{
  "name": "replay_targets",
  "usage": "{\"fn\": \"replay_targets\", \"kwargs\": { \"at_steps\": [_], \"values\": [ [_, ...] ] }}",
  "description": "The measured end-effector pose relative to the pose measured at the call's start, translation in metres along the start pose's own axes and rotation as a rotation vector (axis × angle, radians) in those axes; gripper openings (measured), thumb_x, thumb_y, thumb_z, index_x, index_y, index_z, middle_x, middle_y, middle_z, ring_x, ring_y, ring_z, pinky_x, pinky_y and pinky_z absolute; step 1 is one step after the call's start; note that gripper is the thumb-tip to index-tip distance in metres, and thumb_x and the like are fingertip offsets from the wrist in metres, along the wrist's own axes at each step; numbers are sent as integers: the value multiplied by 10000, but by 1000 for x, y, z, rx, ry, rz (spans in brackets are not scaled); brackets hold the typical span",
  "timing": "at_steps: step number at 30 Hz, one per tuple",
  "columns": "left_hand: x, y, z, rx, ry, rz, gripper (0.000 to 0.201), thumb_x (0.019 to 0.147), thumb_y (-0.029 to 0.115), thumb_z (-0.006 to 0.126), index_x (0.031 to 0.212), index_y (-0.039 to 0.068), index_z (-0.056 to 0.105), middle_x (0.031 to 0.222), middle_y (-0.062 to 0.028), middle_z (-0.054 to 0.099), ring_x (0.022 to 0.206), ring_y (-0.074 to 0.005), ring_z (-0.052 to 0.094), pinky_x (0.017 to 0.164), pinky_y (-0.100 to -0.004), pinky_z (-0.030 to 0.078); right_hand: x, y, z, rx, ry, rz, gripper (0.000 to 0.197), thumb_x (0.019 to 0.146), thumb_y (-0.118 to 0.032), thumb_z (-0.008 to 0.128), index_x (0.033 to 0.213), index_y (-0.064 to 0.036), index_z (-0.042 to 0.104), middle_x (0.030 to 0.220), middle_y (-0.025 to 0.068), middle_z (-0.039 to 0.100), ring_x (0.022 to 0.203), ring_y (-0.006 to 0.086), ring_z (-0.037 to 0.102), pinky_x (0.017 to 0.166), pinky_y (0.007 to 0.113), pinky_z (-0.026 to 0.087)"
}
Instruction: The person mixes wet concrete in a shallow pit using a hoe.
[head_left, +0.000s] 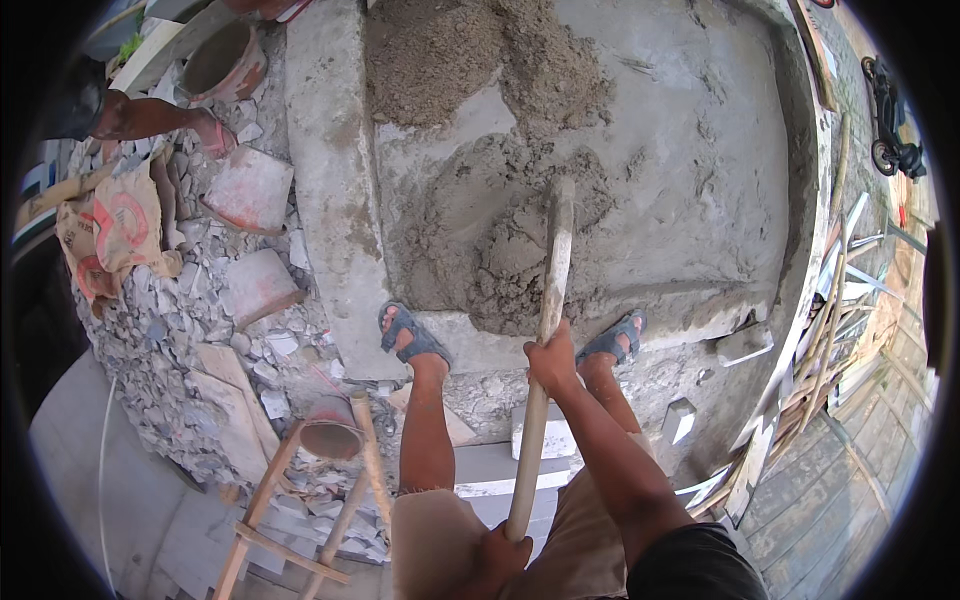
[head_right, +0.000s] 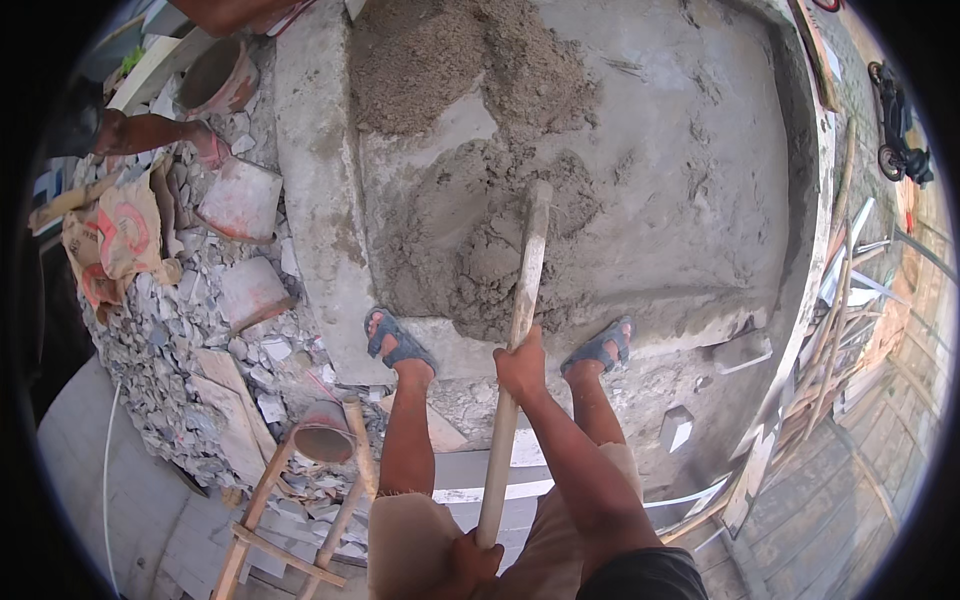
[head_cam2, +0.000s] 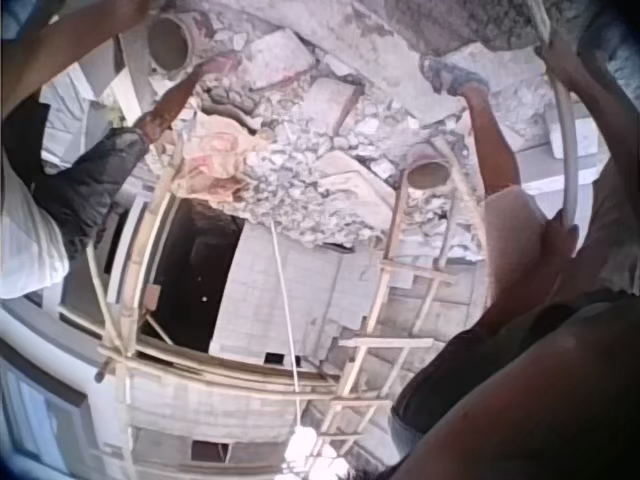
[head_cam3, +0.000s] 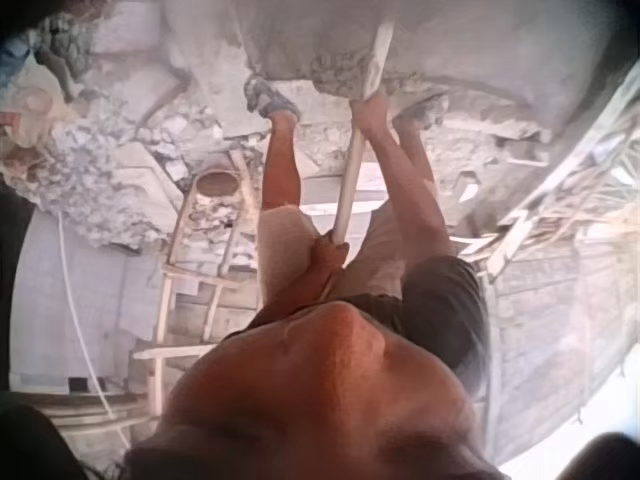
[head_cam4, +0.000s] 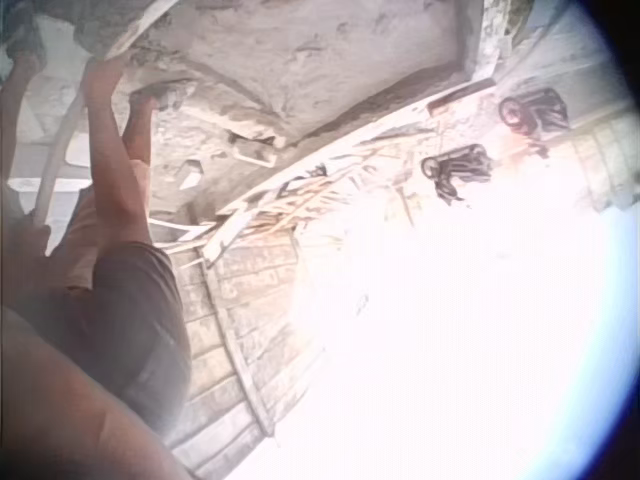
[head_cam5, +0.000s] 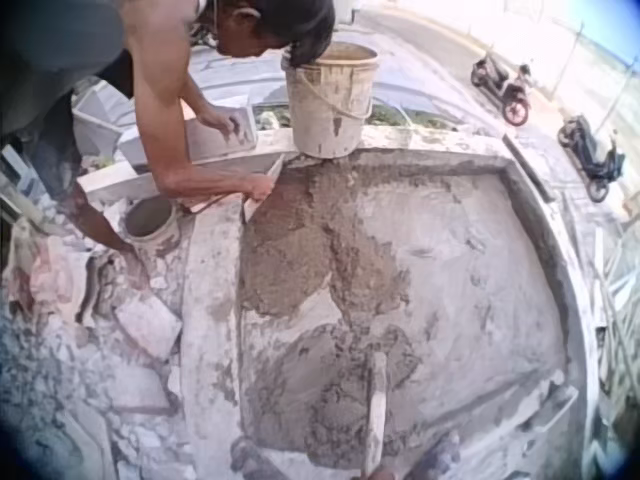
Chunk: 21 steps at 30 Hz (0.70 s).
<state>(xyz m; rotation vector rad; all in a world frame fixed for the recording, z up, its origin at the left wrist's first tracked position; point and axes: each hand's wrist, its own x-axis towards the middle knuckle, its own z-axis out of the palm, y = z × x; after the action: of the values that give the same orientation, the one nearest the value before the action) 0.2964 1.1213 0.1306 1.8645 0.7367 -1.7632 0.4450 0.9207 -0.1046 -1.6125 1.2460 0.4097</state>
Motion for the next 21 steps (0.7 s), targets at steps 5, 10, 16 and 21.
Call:
{"fn": "replay_targets", "kwargs": {
  "at_steps": [5, 10, 16, 21],
  "values": [
    [48, 39, 0, -231, 121, 367, 285, 724, 164, 662, 938, -19, 622, 728, -167, 640, 705, -269, 638, 648, -392, 510, 22, -134, -7, -106, 12, -333, 412, 768, -29, 609, 1123, -1, 402, 816, 159, 550, 554, 247, 599, 499, 365, 499],
    [104, 139, -32, -417, 97, 437, 158, 681, 92, 635, 743, -25, 550, 580, -71, 538, 522, -147, 512, 516, -334, 431, 125, -176, 16, -135, 9, -321, 467, 777, -105, 628, 1156, 54, 406, 997, 314, 625, 943, 462, 630, 832, 466, 496],
    [30, 38, 72, -381, -83, 12, 325, 669, 220, 673, 845, -52, 640, 771, -229, 669, 758, -355, 671, 714, -431, 510, 44, 10, 26, -482, -293, 127, 512, 771, -145, 627, 1182, 15, 366, 1052, 332, 615, 1014, 484, 601, 906, 512, 472],
    [9, -17, 146, -307, -76, -17, 362, 708, 250, 696, 922, -41, 666, 887, -268, 683, 869, -397, 680, 772, -478, 518, -22, -22, -45, -501, -193, -55, 490, 762, -111, 645, 1139, 17, 360, 972, 339, 615, 953, 508, 602, 830, 526, 482]
  ]
}}
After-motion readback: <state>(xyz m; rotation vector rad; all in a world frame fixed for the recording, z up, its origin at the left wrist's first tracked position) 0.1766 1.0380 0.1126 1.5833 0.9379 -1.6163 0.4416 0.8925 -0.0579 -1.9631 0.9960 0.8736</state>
